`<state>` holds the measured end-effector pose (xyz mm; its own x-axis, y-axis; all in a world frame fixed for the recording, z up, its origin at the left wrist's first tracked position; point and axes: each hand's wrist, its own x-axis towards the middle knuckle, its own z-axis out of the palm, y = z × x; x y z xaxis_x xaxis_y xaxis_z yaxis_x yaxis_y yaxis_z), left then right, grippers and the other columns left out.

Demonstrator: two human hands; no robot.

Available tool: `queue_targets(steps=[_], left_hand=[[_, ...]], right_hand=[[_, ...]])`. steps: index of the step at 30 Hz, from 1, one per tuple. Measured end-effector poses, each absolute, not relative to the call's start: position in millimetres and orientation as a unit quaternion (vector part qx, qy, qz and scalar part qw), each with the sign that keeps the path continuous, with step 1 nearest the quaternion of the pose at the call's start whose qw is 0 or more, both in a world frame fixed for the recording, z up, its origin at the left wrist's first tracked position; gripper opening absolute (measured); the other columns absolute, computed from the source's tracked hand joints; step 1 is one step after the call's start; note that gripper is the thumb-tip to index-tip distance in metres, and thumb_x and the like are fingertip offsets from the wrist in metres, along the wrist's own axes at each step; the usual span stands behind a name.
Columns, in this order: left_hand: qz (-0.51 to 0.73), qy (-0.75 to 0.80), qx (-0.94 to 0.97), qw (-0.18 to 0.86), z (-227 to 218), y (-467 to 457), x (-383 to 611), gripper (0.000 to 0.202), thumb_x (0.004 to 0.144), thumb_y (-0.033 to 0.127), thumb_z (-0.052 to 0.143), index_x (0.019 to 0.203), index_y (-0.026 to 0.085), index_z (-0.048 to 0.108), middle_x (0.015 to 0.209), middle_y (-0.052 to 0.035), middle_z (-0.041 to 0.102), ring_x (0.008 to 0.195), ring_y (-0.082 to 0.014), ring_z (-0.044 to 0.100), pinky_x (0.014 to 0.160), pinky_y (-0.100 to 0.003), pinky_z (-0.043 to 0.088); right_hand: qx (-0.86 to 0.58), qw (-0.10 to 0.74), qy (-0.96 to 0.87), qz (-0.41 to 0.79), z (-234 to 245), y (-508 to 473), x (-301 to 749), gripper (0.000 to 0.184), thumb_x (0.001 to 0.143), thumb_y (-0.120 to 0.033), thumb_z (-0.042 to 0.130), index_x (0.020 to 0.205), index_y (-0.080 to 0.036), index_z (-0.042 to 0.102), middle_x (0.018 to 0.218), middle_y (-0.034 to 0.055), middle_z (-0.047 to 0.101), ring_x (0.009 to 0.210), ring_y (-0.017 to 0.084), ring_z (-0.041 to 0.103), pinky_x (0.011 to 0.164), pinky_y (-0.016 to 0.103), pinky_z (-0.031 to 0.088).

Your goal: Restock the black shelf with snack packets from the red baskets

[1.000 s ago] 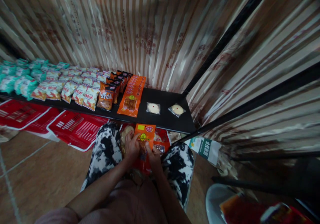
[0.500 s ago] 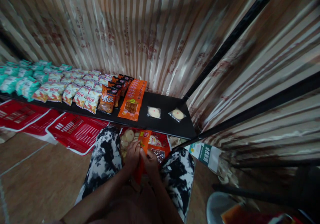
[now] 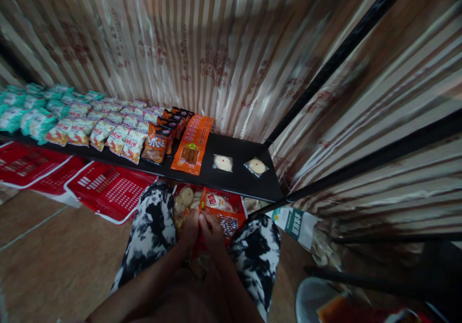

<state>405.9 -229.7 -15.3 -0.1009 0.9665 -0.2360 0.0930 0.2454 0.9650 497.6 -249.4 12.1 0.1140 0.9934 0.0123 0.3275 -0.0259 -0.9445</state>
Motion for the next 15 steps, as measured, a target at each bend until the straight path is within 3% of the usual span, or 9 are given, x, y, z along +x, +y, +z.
queue_targets(steps=[6, 10, 15], left_hand=[[0.430, 0.574, 0.410, 0.563, 3, -227, 404, 0.034, 0.080, 0.044, 0.042, 0.084, 0.017, 0.062, 0.097, -0.0103, 0.066, 0.100, -0.0223, 0.057, 0.093, -0.034, 0.040], [0.434, 0.540, 0.389, 0.607, 4, -226, 403, 0.035, 0.077, 0.050, 0.046, 0.073, 0.017, 0.057, 0.077, -0.0060, 0.063, 0.077, -0.0200, 0.059, 0.075, -0.033, 0.047], [0.426, 0.539, 0.373, 0.623, -4, -224, 398, 0.023, 0.070, 0.041, 0.050, 0.070, 0.018, 0.055, 0.066, -0.0018, 0.060, 0.065, -0.0176, 0.057, 0.061, -0.030, 0.048]], right_hand=[[-0.605, 0.443, -0.538, 0.386, 11, -251, 497, 0.033, 0.084, -0.044, 0.045, 0.086, -0.022, 0.069, 0.086, 0.0049, 0.066, 0.084, 0.018, 0.059, 0.079, 0.030, 0.044], [-0.617, 0.430, -0.551, 0.362, 7, -251, 497, 0.034, 0.085, -0.041, 0.042, 0.080, -0.021, 0.069, 0.081, 0.0048, 0.064, 0.077, 0.018, 0.058, 0.075, 0.030, 0.044], [-0.613, 0.426, -0.563, 0.355, 4, -252, 497, 0.030, 0.083, -0.038, 0.046, 0.097, -0.023, 0.067, 0.095, 0.0067, 0.066, 0.090, 0.019, 0.059, 0.084, 0.032, 0.044]])
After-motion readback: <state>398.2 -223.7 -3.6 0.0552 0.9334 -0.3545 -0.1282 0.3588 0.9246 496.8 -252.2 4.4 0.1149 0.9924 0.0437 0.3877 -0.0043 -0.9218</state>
